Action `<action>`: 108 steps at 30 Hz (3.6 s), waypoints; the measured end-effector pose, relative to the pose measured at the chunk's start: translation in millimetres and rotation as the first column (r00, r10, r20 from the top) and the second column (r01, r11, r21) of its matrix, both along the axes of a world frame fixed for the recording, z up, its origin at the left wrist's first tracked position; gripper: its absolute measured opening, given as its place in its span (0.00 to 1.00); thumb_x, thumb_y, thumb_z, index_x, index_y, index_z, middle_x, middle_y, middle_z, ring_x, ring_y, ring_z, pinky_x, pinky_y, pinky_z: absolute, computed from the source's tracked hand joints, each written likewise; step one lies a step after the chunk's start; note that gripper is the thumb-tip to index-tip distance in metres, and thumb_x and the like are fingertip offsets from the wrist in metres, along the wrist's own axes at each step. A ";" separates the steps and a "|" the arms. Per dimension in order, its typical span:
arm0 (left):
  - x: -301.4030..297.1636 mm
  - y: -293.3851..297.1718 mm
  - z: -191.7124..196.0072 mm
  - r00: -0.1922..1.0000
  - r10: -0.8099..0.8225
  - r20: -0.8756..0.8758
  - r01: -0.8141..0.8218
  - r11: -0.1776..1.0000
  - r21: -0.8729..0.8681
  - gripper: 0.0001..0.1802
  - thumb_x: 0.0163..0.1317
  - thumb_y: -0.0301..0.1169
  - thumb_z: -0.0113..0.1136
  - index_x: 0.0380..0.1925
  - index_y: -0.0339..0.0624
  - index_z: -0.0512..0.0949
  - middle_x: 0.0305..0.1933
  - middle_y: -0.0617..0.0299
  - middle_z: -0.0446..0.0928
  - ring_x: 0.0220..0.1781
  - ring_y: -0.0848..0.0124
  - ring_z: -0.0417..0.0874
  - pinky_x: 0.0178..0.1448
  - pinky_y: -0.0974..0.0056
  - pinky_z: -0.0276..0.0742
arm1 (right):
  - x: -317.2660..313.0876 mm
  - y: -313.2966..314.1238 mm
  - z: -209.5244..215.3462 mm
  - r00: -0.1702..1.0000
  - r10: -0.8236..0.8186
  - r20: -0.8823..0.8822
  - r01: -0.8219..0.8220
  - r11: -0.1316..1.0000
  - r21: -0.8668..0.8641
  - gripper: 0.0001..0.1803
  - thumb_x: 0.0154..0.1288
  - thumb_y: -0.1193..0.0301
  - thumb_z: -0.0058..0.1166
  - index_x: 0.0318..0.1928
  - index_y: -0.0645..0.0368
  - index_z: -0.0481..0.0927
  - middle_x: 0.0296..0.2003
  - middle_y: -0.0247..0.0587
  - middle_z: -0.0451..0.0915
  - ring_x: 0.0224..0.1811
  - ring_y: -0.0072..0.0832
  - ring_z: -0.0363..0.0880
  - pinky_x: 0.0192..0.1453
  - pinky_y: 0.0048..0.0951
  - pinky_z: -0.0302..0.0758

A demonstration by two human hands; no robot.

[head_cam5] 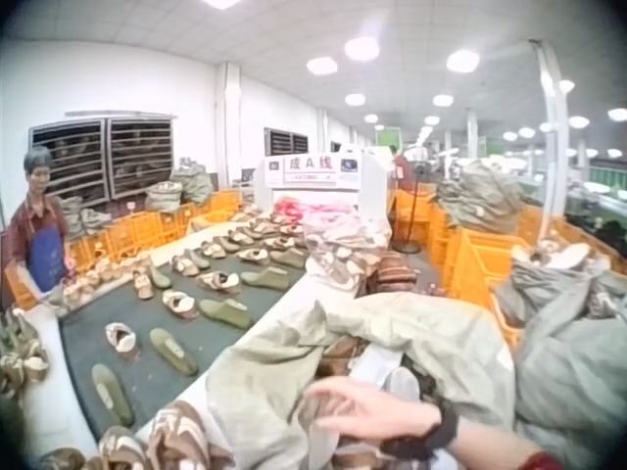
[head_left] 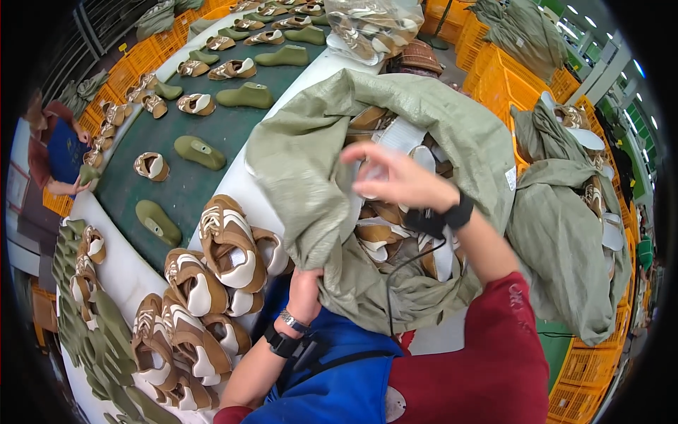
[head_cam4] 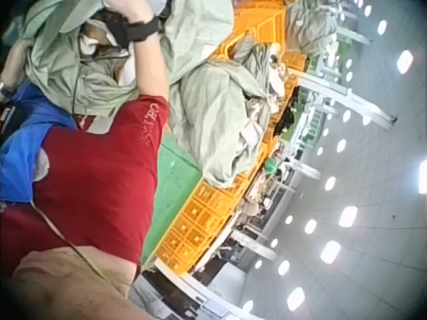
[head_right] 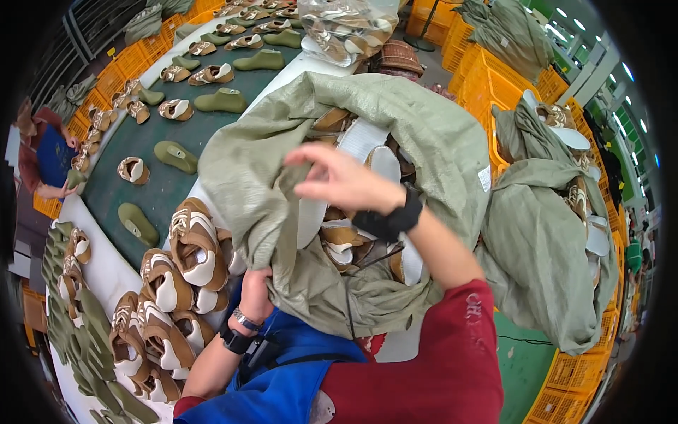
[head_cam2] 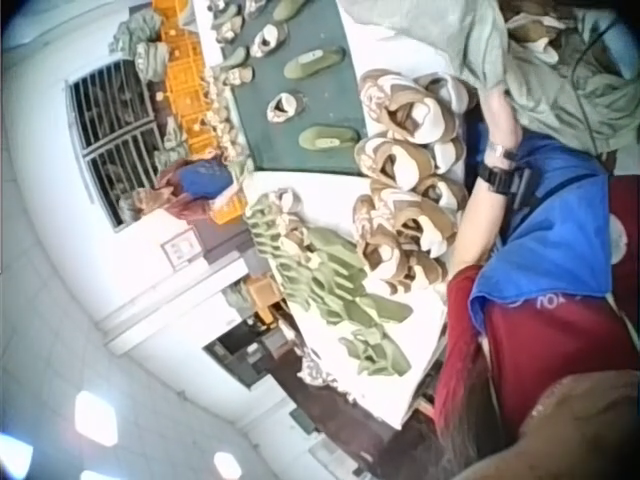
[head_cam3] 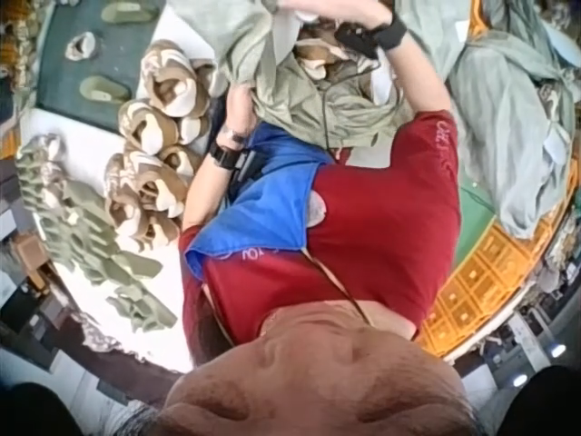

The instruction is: The person is sorting shoe components, inserting insoles into shoes, and organizing green shoe lasts on a work table in a factory.

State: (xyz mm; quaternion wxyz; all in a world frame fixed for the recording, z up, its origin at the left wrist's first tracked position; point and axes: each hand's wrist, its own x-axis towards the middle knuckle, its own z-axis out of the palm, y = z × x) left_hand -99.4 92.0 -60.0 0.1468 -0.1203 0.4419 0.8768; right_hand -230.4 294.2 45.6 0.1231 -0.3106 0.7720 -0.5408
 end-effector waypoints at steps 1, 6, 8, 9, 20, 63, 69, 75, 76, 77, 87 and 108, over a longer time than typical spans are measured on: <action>-0.6 1.8 9.2 0.997 -0.052 0.062 0.051 0.998 0.027 0.23 0.57 0.26 0.44 0.54 0.33 0.64 0.54 0.58 0.69 0.55 0.68 0.70 0.59 0.66 0.64 | -29.8 10.9 -1.4 0.916 0.031 -0.400 0.035 0.987 0.158 0.28 0.51 0.69 0.58 0.54 0.55 0.68 0.48 0.45 0.69 0.46 0.31 0.72 0.46 0.29 0.72; -5.9 11.1 1.8 0.953 -0.304 -0.011 0.297 0.938 -0.178 0.26 0.67 0.40 0.39 0.61 0.38 0.57 0.62 0.61 0.62 0.60 0.71 0.64 0.63 0.65 0.60 | -149.8 41.8 -17.0 0.537 0.389 -0.749 0.584 0.470 0.662 0.30 0.50 0.56 0.56 0.57 0.37 0.67 0.57 0.40 0.62 0.57 0.44 0.61 0.55 0.46 0.62; -2.5 3.3 -15.6 0.923 -0.376 0.088 0.384 0.917 -0.107 0.28 0.68 0.44 0.36 0.61 0.38 0.56 0.63 0.60 0.61 0.62 0.72 0.63 0.65 0.65 0.58 | -178.0 62.4 -24.5 0.766 0.276 -0.580 0.545 0.199 0.814 0.28 0.53 0.55 0.52 0.57 0.36 0.67 0.59 0.38 0.61 0.59 0.45 0.60 0.55 0.48 0.63; 0.3 1.1 -23.4 0.898 -0.396 0.192 0.415 0.908 -0.065 0.31 0.68 0.49 0.34 0.62 0.37 0.55 0.63 0.59 0.60 0.62 0.71 0.63 0.65 0.65 0.58 | -190.3 84.1 -27.9 0.872 0.071 -0.483 0.467 0.173 0.867 0.26 0.55 0.56 0.48 0.57 0.39 0.68 0.56 0.43 0.66 0.57 0.42 0.65 0.54 0.45 0.66; -1.1 -10.5 -77.0 0.628 -0.493 0.602 0.588 0.808 0.047 0.29 0.67 0.46 0.37 0.58 0.34 0.59 0.54 0.54 0.71 0.52 0.68 0.75 0.55 0.63 0.72 | -200.6 195.1 -8.7 0.816 -0.361 -0.451 0.502 0.060 0.863 0.17 0.57 0.71 0.43 0.47 0.60 0.76 0.51 0.51 0.72 0.53 0.42 0.72 0.55 0.37 0.69; 229.7 -216.1 96.7 0.966 0.161 -0.202 -0.244 0.830 -0.502 0.25 0.59 0.23 0.51 0.58 0.35 0.60 0.48 0.54 0.73 0.50 0.70 0.74 0.56 0.66 0.68 | -62.6 -254.4 34.2 0.999 -0.044 -0.013 0.043 0.997 -0.066 0.15 0.59 0.73 0.50 0.47 0.61 0.70 0.25 0.33 0.75 0.28 0.18 0.73 0.34 0.20 0.70; 189.4 -219.9 108.9 0.639 0.671 -0.376 -0.742 0.667 -0.069 0.37 0.58 0.31 0.55 0.64 0.43 0.47 0.58 0.48 0.63 0.60 0.61 0.66 0.61 0.57 0.64 | 57.8 -310.7 94.9 0.760 0.606 0.235 -0.493 0.772 -0.401 0.09 0.57 0.77 0.52 0.37 0.56 0.67 0.30 0.24 0.69 0.33 0.10 0.67 0.37 0.13 0.65; 210.5 -261.4 115.6 0.355 0.911 -0.212 -0.773 0.413 0.482 0.26 0.62 0.41 0.51 0.56 0.41 0.61 0.55 0.55 0.68 0.57 0.63 0.69 0.60 0.56 0.66 | 112.1 -336.1 69.4 0.191 0.786 0.588 -0.645 0.552 -0.529 0.08 0.60 0.76 0.51 0.39 0.56 0.67 0.34 0.26 0.71 0.37 0.12 0.69 0.40 0.17 0.67; 218.5 -267.8 114.4 0.305 0.932 -0.194 -0.788 0.361 0.498 0.25 0.62 0.41 0.51 0.55 0.40 0.62 0.53 0.55 0.69 0.55 0.62 0.71 0.59 0.56 0.67 | 116.0 -339.4 69.5 0.166 0.793 0.586 -0.662 0.530 -0.530 0.08 0.60 0.76 0.51 0.39 0.56 0.67 0.34 0.26 0.71 0.37 0.12 0.69 0.40 0.17 0.67; 225.0 -271.2 109.1 0.264 0.951 -0.162 -0.819 0.309 0.483 0.25 0.62 0.43 0.50 0.53 0.39 0.64 0.51 0.56 0.71 0.52 0.63 0.73 0.57 0.57 0.69 | 121.0 -341.6 72.7 0.228 0.762 0.606 -0.745 0.537 -0.395 0.11 0.60 0.75 0.51 0.43 0.57 0.67 0.38 0.28 0.72 0.40 0.14 0.70 0.43 0.19 0.67; 256.4 -273.0 101.6 0.277 0.938 -0.207 -0.870 0.336 0.360 0.22 0.65 0.37 0.47 0.56 0.39 0.61 0.54 0.58 0.69 0.55 0.66 0.71 0.59 0.58 0.66 | 124.7 -329.1 105.7 0.250 0.735 0.631 -0.925 0.374 -0.069 0.17 0.56 0.72 0.58 0.44 0.62 0.70 0.40 0.39 0.73 0.38 0.19 0.74 0.40 0.19 0.74; 418.0 -485.3 -19.9 0.415 0.863 -0.289 -0.401 -0.112 -0.909 0.27 0.48 0.23 0.52 0.53 0.35 0.67 0.51 0.52 0.71 0.52 0.64 0.72 0.57 0.65 0.66 | -68.4 -602.0 -52.6 0.727 0.550 -0.411 -0.104 0.680 0.726 0.17 0.41 0.73 0.57 0.37 0.57 0.79 0.34 0.47 0.80 0.40 0.42 0.78 0.46 0.35 0.74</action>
